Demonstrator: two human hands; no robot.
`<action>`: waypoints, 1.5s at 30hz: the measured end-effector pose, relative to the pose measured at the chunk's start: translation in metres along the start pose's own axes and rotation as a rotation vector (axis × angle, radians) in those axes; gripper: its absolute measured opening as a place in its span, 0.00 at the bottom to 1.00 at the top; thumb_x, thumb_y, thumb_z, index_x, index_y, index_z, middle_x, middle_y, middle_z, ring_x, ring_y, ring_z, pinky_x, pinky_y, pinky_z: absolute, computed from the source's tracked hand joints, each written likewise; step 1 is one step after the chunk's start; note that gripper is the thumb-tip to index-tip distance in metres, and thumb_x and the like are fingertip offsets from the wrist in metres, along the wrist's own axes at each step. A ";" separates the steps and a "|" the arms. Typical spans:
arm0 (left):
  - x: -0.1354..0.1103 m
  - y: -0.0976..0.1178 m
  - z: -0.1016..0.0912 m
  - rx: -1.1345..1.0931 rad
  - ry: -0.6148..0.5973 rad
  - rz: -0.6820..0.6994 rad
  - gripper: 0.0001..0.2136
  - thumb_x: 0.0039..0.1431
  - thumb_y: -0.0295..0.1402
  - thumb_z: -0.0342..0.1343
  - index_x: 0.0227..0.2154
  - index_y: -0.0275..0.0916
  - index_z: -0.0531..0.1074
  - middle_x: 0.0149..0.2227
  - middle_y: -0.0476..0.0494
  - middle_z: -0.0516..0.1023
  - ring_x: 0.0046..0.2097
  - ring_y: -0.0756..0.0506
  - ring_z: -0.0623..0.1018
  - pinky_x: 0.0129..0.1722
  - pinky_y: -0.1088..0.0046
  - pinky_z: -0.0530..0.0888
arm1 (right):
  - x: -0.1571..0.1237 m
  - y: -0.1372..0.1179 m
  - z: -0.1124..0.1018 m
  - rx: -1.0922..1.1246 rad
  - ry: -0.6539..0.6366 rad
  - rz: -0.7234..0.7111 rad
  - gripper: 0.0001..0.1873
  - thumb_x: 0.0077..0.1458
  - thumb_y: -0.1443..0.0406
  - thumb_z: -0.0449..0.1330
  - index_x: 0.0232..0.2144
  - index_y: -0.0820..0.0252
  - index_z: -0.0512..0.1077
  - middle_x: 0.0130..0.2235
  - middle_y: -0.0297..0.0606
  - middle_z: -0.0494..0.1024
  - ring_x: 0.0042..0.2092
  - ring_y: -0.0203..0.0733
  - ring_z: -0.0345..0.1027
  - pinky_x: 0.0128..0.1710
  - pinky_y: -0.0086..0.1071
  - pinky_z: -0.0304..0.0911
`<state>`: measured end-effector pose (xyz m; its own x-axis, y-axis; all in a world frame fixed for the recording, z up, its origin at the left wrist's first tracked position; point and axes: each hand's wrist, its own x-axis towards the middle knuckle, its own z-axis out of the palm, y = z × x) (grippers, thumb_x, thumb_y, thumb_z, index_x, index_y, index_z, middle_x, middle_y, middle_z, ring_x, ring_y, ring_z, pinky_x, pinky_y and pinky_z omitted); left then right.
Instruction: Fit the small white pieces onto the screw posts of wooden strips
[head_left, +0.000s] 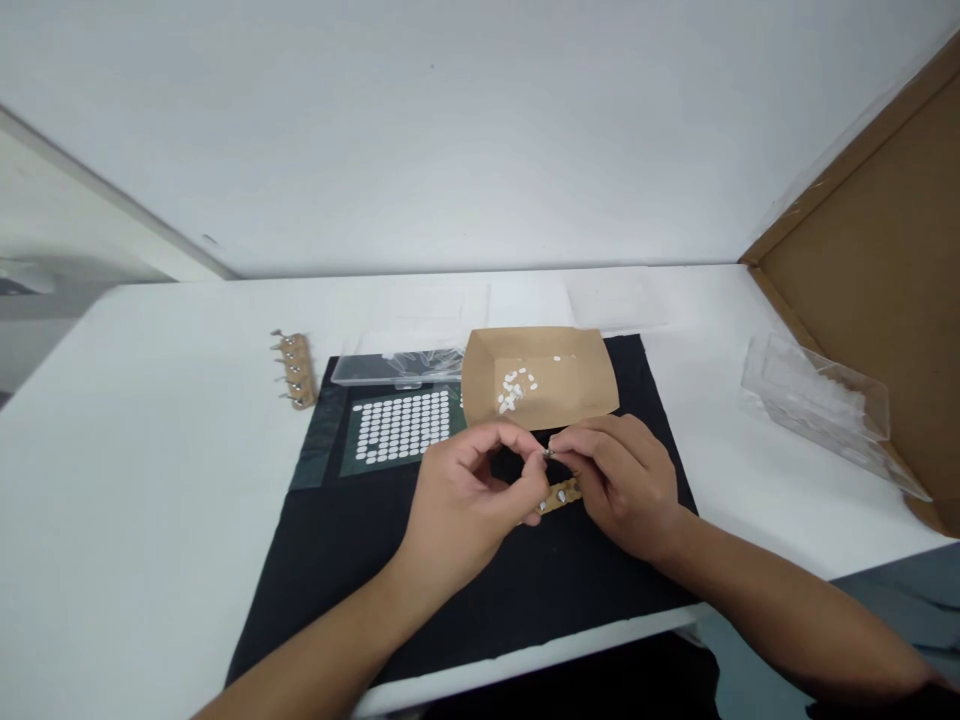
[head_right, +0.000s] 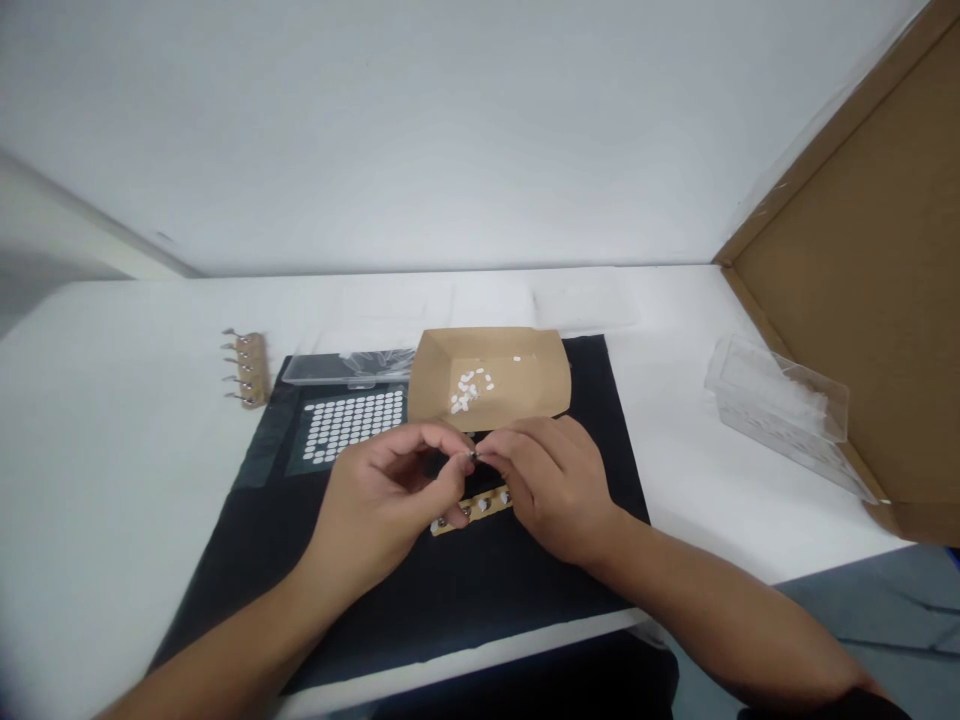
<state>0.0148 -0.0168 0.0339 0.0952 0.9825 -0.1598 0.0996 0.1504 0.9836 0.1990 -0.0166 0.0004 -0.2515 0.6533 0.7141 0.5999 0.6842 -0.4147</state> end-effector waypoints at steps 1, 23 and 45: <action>0.000 0.000 0.001 -0.022 0.008 -0.013 0.08 0.51 0.34 0.69 0.28 0.36 0.77 0.29 0.48 0.81 0.18 0.50 0.80 0.16 0.81 0.75 | 0.000 -0.001 0.000 0.009 0.002 0.013 0.05 0.71 0.70 0.62 0.43 0.57 0.76 0.38 0.36 0.86 0.39 0.40 0.80 0.39 0.35 0.70; 0.004 -0.010 -0.006 -0.292 -0.210 -0.044 0.16 0.59 0.42 0.72 0.39 0.35 0.78 0.36 0.47 0.81 0.18 0.54 0.76 0.11 0.81 0.76 | 0.004 0.004 -0.005 0.064 0.016 0.047 0.06 0.69 0.72 0.63 0.42 0.57 0.77 0.37 0.36 0.85 0.38 0.41 0.79 0.40 0.35 0.73; 0.010 -0.004 -0.008 -0.147 -0.266 -0.075 0.19 0.61 0.49 0.68 0.36 0.34 0.76 0.35 0.44 0.83 0.20 0.53 0.78 0.12 0.84 0.73 | 0.000 0.007 -0.006 0.026 -0.044 0.051 0.05 0.69 0.70 0.62 0.42 0.56 0.76 0.36 0.33 0.86 0.35 0.39 0.79 0.38 0.35 0.66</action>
<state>0.0076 -0.0062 0.0292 0.3511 0.9079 -0.2291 -0.0264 0.2542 0.9668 0.2080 -0.0133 0.0009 -0.2545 0.7004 0.6668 0.5931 0.6577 -0.4644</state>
